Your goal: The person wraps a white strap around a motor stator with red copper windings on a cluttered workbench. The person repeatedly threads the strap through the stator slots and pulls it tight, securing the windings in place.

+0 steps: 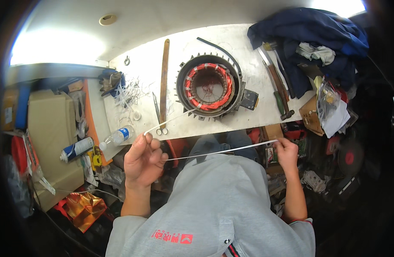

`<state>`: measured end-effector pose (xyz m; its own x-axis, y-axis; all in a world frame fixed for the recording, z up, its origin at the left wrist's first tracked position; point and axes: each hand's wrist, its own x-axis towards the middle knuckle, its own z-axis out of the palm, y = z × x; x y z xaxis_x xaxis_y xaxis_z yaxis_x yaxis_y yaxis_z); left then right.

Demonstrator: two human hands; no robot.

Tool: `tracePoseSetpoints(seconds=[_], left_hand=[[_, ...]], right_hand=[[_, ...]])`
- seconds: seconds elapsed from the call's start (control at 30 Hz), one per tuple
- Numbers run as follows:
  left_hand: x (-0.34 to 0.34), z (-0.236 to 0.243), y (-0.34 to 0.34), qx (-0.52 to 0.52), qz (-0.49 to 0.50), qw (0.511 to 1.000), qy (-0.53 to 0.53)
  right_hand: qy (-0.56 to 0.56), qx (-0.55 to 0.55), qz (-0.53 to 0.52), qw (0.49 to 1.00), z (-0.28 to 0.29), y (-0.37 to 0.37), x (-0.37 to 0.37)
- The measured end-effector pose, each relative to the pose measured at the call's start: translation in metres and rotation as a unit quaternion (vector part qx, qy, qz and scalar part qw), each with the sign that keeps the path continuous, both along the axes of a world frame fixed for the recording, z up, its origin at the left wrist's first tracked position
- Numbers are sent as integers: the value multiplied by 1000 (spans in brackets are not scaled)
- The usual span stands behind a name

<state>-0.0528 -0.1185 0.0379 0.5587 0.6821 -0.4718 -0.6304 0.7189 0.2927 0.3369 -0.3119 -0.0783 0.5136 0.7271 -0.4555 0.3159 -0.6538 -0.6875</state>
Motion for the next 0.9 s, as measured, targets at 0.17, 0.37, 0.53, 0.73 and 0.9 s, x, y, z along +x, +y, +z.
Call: tracePoseSetpoints(seconds=[0.17,0.37,0.53,0.73,0.9], left_hand=[[-14,-15,-18,27,14,998,46],[-17,-55,-39,-12,13,972,236],[-17,-85,-45,-59,10,961,270],[29,-51,-6,330,-129,664,658],[82,-19,23,93,-202,940,258]], right_hand=[[337,202,-276,877,-9,20,34],[581,345,-352,647,29,82,49],[538,303,-290,731,52,114,34],[317,209,-43,924,81,126,-56],[199,163,225,940,97,146,-96]])
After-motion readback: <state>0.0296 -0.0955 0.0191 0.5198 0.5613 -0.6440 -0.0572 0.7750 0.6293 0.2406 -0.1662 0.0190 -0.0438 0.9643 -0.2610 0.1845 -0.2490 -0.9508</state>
